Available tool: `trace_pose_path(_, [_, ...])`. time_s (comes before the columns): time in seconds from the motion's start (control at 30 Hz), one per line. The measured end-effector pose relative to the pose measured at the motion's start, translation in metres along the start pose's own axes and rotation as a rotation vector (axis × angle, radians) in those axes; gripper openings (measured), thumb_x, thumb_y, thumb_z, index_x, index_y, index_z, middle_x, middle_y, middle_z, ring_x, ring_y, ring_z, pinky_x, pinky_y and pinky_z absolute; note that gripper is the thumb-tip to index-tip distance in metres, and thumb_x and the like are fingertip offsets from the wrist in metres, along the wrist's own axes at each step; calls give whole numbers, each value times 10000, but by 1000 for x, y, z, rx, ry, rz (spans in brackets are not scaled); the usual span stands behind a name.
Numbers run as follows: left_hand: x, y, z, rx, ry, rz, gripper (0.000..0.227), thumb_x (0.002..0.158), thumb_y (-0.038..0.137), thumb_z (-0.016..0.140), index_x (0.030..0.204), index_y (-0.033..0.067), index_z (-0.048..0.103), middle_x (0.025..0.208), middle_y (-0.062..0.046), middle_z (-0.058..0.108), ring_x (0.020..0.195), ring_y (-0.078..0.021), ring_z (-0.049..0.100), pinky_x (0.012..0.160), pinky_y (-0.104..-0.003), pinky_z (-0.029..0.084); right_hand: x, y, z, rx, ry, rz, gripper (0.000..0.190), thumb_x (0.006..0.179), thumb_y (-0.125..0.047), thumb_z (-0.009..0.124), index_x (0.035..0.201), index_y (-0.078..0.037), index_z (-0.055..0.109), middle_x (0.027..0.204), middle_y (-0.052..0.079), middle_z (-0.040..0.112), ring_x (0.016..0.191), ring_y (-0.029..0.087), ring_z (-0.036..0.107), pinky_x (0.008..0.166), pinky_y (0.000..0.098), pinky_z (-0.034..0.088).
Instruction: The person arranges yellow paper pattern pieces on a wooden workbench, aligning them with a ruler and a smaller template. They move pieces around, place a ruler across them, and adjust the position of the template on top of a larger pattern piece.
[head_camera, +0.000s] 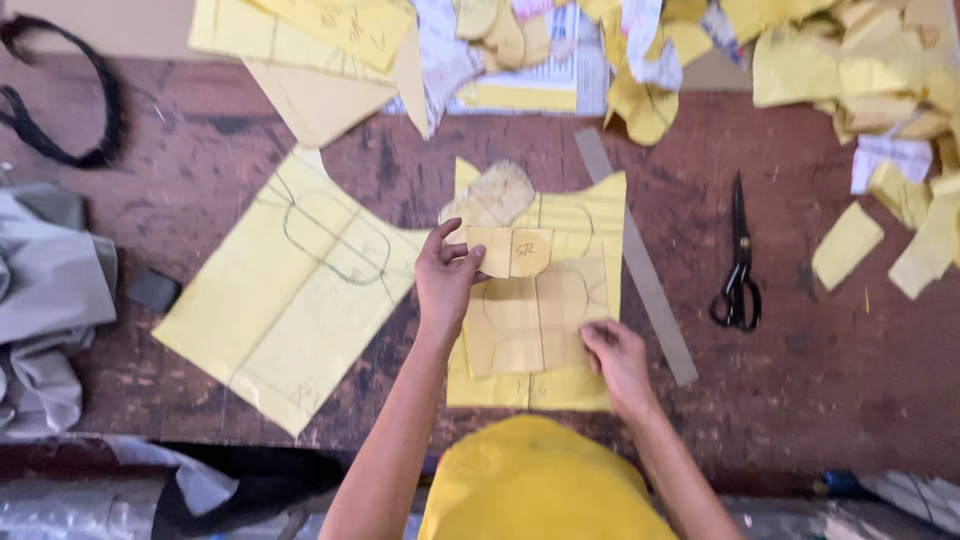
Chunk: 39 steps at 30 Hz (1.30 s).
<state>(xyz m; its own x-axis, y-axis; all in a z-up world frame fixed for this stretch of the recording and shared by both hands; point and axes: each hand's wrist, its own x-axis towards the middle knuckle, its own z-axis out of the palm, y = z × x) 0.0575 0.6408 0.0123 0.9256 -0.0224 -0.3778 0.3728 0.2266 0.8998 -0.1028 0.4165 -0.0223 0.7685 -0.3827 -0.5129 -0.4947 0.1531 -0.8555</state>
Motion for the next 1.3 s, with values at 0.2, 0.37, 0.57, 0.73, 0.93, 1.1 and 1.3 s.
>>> trace_pose_path(0.2, [137, 20, 17, 242, 100, 165, 544, 876, -53, 677, 1405, -16, 555, 866, -174, 753, 614, -192, 691, 496, -312, 535, 2, 31, -20, -94, 96, 58, 154, 927, -85, 693, 1000, 43, 738, 722, 39, 623, 540, 92, 478, 495, 253, 366])
trace_pose_path(0.37, [251, 40, 39, 13, 141, 237, 537, 872, -77, 656, 1382, 7, 510, 1006, -260, 713, 699, -221, 741, 525, -305, 646, 9, 36, -40, -100, 165, 111, 183, 948, -114, 689, 1026, 44, 738, 722, 33, 604, 551, 89, 467, 501, 253, 365])
trace_pose_path(0.57, [287, 49, 16, 598, 369, 429, 628, 785, -71, 712, 1386, 50, 579, 1106, -228, 738, 929, -298, 737, 769, -383, 580, 15, 35, -59, -55, 213, 110, 191, 949, -110, 676, 1051, 43, 730, 735, 37, 622, 536, 101, 472, 490, 266, 359])
trace_pose_path(0.73, [203, 35, -32, 561, 340, 475, 479, 911, -18, 618, 1388, 26, 584, 1179, -189, 733, 998, -300, 757, 862, -399, 588, 16, 28, -57, -147, 212, 123, 198, 963, -106, 661, 1097, 26, 724, 765, 46, 606, 554, 108, 479, 498, 267, 357])
trace_pose_path(0.93, [36, -17, -77, 1078, 260, 557, 603, 879, 133, 711, 1455, 67, 544, 1447, -236, 532, 1416, -429, 423, 1181, -599, 317, 28, 6, -38, -113, 65, 13, 192, 975, -48, 632, 1142, 23, 694, 825, 25, 608, 613, 92, 502, 537, 240, 403])
trace_pose_path(1.1, [-33, -19, -138, 1340, 160, 186, 1061, 655, 521, 851, 1560, 143, 446, 1621, -241, 253, 1546, -457, 123, 1180, -760, 33, 33, -11, -23, -178, 7, -15, 182, 976, -19, 636, 1143, 18, 699, 836, 18, 600, 644, 70, 504, 542, 235, 405])
trace_pose_path(1.3, [-35, -56, -182, 1394, 242, 507, 467, 971, 356, 712, 1366, 113, 659, 1505, -150, 535, 1479, -358, 388, 1222, -629, 238, 27, -11, -8, -118, -70, -74, 155, 966, -9, 651, 1111, 19, 698, 830, -11, 615, 640, 57, 513, 548, 220, 405])
